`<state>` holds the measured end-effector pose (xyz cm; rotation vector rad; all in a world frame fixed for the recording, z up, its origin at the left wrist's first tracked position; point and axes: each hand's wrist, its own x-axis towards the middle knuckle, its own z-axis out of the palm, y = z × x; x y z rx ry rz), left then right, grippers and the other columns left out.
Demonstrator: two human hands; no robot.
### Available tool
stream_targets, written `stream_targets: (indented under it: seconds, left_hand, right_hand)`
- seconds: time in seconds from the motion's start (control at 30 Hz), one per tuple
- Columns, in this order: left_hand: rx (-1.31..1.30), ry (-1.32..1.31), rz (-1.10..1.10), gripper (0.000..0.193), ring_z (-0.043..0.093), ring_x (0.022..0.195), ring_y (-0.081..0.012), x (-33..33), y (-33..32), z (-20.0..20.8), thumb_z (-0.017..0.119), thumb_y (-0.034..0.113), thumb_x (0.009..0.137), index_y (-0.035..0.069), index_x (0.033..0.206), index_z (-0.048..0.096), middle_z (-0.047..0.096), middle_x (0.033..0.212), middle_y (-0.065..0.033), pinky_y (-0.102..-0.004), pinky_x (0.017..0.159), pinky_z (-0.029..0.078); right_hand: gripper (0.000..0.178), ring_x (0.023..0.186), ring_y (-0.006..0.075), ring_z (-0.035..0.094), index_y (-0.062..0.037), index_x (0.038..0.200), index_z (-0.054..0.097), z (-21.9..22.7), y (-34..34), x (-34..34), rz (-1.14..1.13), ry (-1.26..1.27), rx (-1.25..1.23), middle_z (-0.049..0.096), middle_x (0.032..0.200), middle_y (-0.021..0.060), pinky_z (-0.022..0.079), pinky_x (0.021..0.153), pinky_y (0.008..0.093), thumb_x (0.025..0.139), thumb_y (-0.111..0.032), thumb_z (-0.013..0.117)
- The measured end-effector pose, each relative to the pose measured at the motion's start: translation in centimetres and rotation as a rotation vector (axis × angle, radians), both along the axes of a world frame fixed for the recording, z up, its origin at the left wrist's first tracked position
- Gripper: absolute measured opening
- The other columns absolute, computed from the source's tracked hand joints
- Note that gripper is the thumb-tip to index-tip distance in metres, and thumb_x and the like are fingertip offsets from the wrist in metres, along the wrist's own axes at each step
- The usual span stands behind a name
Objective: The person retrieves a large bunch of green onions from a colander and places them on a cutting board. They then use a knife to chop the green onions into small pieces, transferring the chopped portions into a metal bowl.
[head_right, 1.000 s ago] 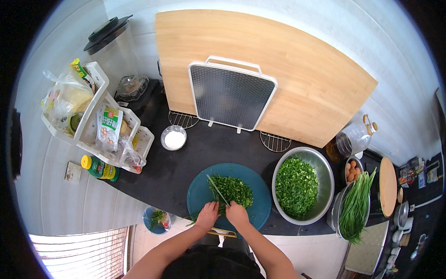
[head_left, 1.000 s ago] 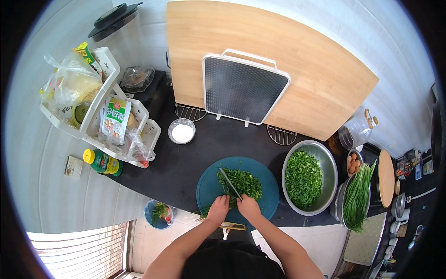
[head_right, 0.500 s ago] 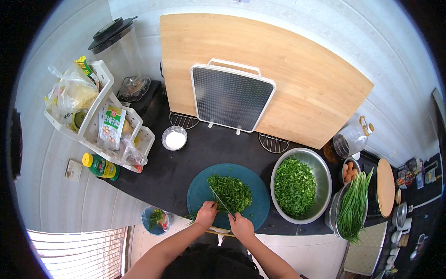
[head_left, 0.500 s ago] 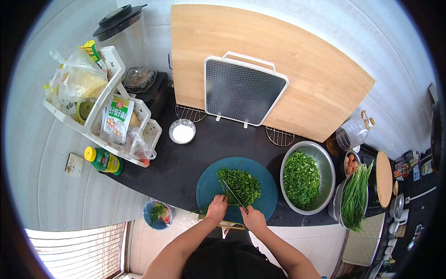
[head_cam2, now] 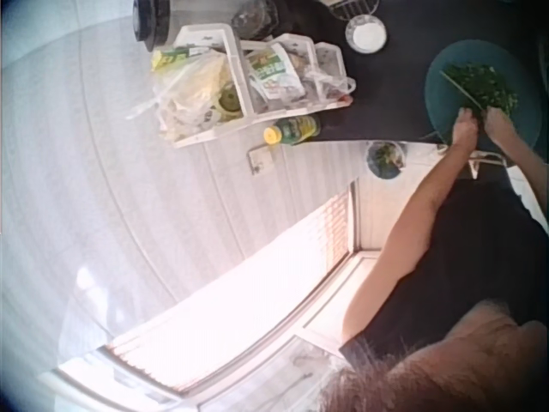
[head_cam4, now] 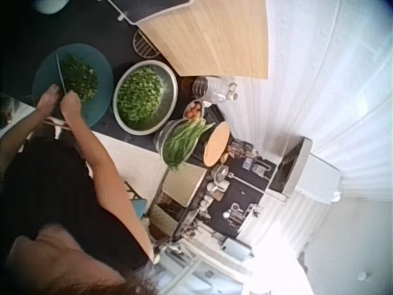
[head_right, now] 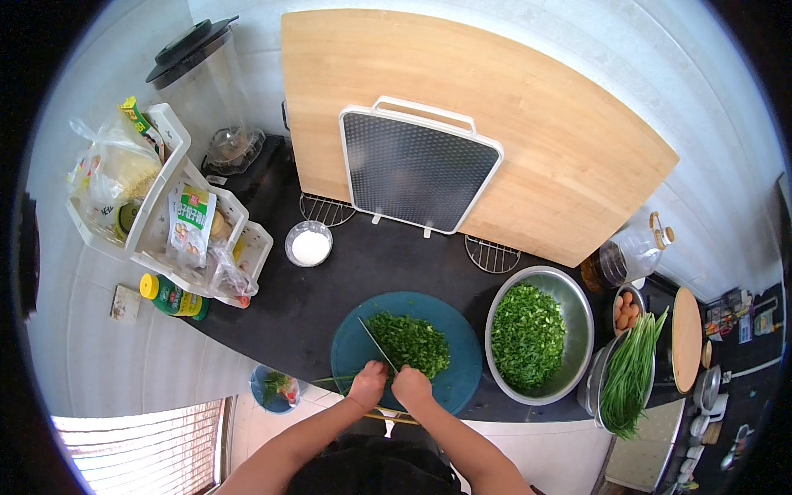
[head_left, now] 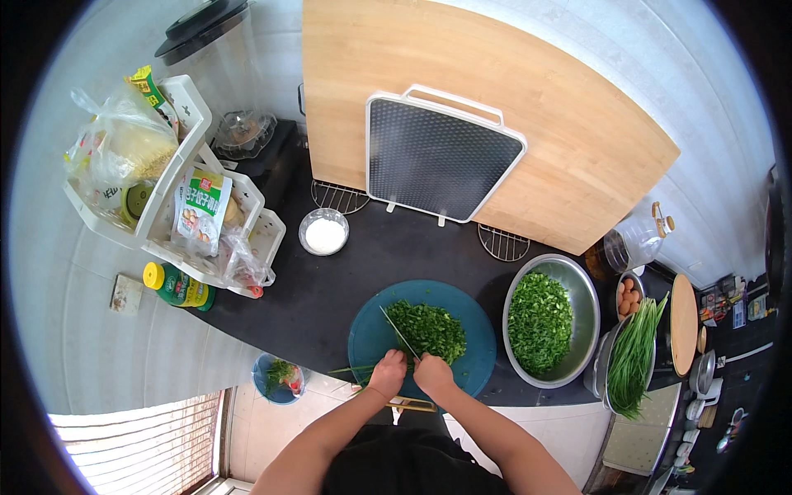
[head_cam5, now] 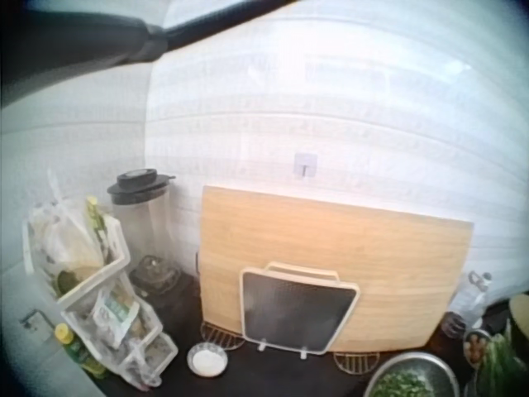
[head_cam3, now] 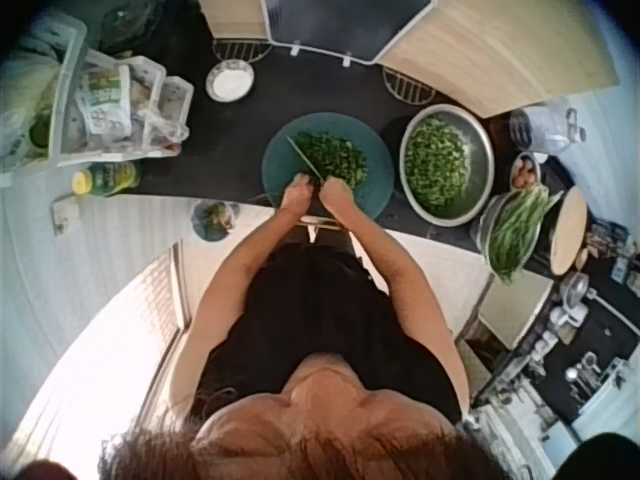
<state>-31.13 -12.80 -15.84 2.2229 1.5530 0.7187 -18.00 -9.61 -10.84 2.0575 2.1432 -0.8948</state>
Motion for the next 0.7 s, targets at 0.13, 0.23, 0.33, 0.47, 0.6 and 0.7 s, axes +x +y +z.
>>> stream_targets:
  seconds: [0.13,0.23,0.33,0.47,0.6,0.7]
  left_hand:
    - [0.044,-0.067,0.078,0.027,0.052,0.094,-0.0264,0.1,-0.3,-0.2,0.054,0.002,0.067,-0.004,0.093,0.06,0.054,0.094,-0.0113,-0.0323,0.076,0.05]
    - [0.061,-0.105,0.11,0.029,0.053,0.096,-0.0274,0.2,-0.3,0.4,0.053,0.002,0.07,-0.004,0.098,0.059,0.055,0.097,-0.0118,-0.033,0.078,0.049]
    - [0.051,-0.122,0.098,0.027,0.053,0.095,-0.0278,0.0,-0.2,0.6,0.054,0.002,0.071,-0.003,0.097,0.06,0.055,0.097,-0.0119,-0.0331,0.078,0.049]
    - [0.026,-0.112,0.102,0.026,0.053,0.094,-0.0272,0.0,-0.2,0.3,0.053,0.003,0.071,-0.002,0.095,0.06,0.055,0.097,-0.0111,-0.0333,0.077,0.05]
    - [0.0,-0.1,0.076,0.023,0.052,0.092,-0.0265,0.0,-0.1,0.2,0.053,0.003,0.068,-0.001,0.09,0.061,0.054,0.091,-0.0095,-0.0332,0.074,0.05]
    - [0.007,-0.093,0.036,0.02,0.052,0.091,-0.026,-0.2,0.0,0.1,0.052,0.003,0.067,0.001,0.084,0.061,0.053,0.088,-0.0086,-0.0329,0.073,0.051]
  right_hand:
    - [0.034,0.068,0.0421,0.061,0.0019,0.074,0.058,0.7,-0.3,-0.1,-0.072,0.085,0.077,0.061,0.069,0.0255,0.05,0.061,0.0479,0.087,-0.028,0.052]
    - [0.035,0.067,0.0431,0.059,0.0015,0.073,0.057,1.2,-0.4,1.7,-0.13,0.18,0.124,0.058,0.065,0.0255,0.048,0.059,0.0484,0.087,-0.03,0.055]
    - [0.036,0.066,0.0428,0.059,-0.0004,0.07,0.057,2.9,-1.2,2.7,-0.114,0.137,0.125,0.059,0.064,0.0234,0.048,0.059,0.0484,0.087,-0.032,0.055]
    - [0.037,0.065,0.0418,0.06,-0.0013,0.069,0.057,3.9,-2.1,3.2,0.027,0.062,0.107,0.059,0.062,0.0228,0.048,0.06,0.048,0.087,-0.034,0.054]
    - [0.035,0.066,0.0413,0.061,-0.001,0.072,0.057,3.4,-2.4,2.9,0.072,0.002,0.069,0.06,0.065,0.0233,0.05,0.061,0.0476,0.088,-0.032,0.052]
    - [0.03,0.067,0.041,0.062,0.0001,0.075,0.057,2.3,-2.0,2.3,0.092,-0.027,0.003,0.061,0.068,0.0239,0.05,0.062,0.0472,0.087,-0.027,0.051]
